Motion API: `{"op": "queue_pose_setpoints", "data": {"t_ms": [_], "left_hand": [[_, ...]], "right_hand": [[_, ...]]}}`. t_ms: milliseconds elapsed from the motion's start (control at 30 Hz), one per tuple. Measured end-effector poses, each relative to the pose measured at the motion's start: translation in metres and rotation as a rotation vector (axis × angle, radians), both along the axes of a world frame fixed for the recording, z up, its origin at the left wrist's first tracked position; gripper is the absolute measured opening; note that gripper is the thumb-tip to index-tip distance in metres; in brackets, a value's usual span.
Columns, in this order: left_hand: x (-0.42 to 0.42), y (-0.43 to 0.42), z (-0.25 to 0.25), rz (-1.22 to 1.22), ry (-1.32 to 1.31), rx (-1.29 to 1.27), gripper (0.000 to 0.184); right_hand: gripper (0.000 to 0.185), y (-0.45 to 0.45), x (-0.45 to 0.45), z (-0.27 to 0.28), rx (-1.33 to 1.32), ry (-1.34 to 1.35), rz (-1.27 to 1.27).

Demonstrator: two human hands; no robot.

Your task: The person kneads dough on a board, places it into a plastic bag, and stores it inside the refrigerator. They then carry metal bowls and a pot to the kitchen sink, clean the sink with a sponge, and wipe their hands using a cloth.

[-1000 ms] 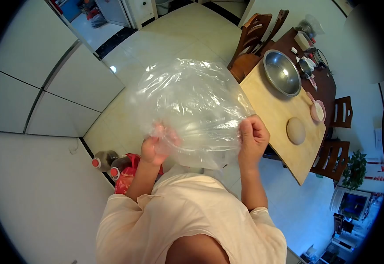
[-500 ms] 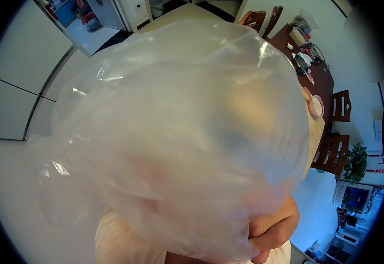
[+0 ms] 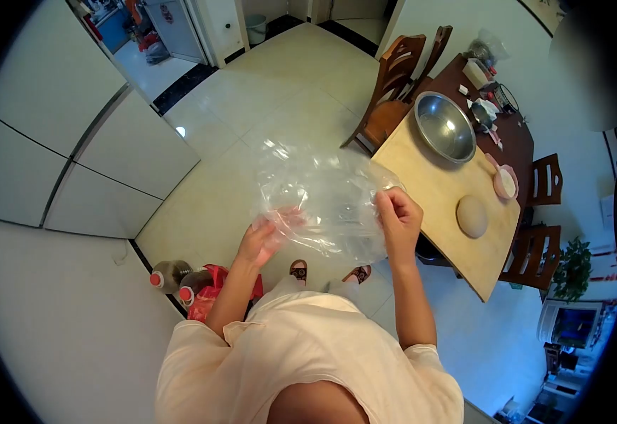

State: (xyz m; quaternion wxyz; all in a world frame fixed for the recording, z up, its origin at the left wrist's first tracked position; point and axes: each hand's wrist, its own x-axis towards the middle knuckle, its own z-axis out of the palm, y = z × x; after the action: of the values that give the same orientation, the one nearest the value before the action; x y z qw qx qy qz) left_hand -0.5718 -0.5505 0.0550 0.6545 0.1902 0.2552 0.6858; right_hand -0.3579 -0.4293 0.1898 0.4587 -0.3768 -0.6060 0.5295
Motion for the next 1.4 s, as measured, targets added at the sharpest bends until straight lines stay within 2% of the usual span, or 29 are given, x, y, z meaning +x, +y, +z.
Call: {"op": "queue_pose_setpoints", "data": {"t_ms": [100, 133, 233, 333, 367, 433, 500, 533, 567, 600, 700, 800, 900, 1000, 1067, 1133, 1267, 1400], "left_hand": [[0.003, 0.003, 0.010, 0.039, -0.034, 0.040, 0.065], [0.004, 0.007, 0.016, 0.042, -0.040, 0.102, 0.059], [0.007, 0.012, 0.039, 0.037, -0.058, 0.242, 0.046], [0.010, 0.014, 0.051, -0.030, -0.098, 0.309, 0.043], [0.011, 0.015, 0.051, -0.058, -0.129, 0.337, 0.041], [0.017, 0.017, 0.047, -0.111, -0.216, 0.440, 0.047], [0.025, 0.018, 0.036, -0.162, -0.336, 0.588, 0.063], [0.026, 0.015, 0.034, -0.169, -0.337, 0.556, 0.055], [0.028, 0.012, 0.032, -0.172, -0.338, 0.524, 0.048], [0.027, 0.009, 0.030, -0.172, -0.339, 0.493, 0.040], [0.002, 0.004, 0.013, -0.274, -0.030, 0.272, 0.032], [-0.031, -0.010, -0.018, 0.133, -0.011, -0.161, 0.027], [-0.013, -0.003, 0.063, 0.656, 0.753, 0.001, 0.030], [0.015, -0.013, 0.100, 0.586, 1.115, 0.366, 0.031], [0.039, 0.001, 0.130, 0.492, 1.407, 0.494, 0.030], [0.051, 0.018, 0.140, 0.468, 1.507, 0.477, 0.030], [0.055, 0.035, 0.138, 0.418, 1.633, 0.529, 0.029], [0.053, 0.037, 0.129, 0.311, 1.594, 0.593, 0.022]], "right_hand": [[0.018, -0.001, 0.012, -0.009, 0.074, -0.078, -0.014], [0.018, 0.001, 0.017, -0.013, 0.098, -0.113, -0.011], [0.012, 0.002, 0.032, -0.013, 0.360, -0.582, 0.272], [0.017, 0.005, 0.031, -0.024, 0.307, -0.363, 0.115], [0.020, 0.007, 0.029, -0.027, 0.205, -0.292, 0.134], [0.028, 0.008, 0.023, -0.036, 0.002, -0.145, 0.169], [0.030, -0.001, 0.018, -0.053, 0.014, -0.220, 0.268], [0.031, -0.009, 0.013, -0.055, 0.018, -0.259, 0.320], [0.025, -0.020, 0.010, -0.051, -0.184, -0.078, 0.324], [0.023, -0.024, 0.011, -0.046, -0.155, -0.111, 0.283], [0.012, -0.031, 0.015, -0.028, 0.004, -0.198, 0.150], [0.011, -0.032, 0.026, -0.020, 0.277, -0.298, 0.054], [0.009, -0.033, 0.028, -0.010, 0.342, -0.344, 0.010], [0.008, -0.036, 0.025, -0.012, 0.337, -0.331, 0.021], [0.008, -0.038, 0.020, -0.017, 0.259, -0.243, 0.053], [0.011, -0.041, 0.018, -0.023, 0.103, -0.098, 0.085], [0.018, -0.042, 0.025, -0.011, -0.110, -0.066, 0.169], [0.020, -0.044, 0.031, -0.011, -0.273, -0.032, 0.193]]}}
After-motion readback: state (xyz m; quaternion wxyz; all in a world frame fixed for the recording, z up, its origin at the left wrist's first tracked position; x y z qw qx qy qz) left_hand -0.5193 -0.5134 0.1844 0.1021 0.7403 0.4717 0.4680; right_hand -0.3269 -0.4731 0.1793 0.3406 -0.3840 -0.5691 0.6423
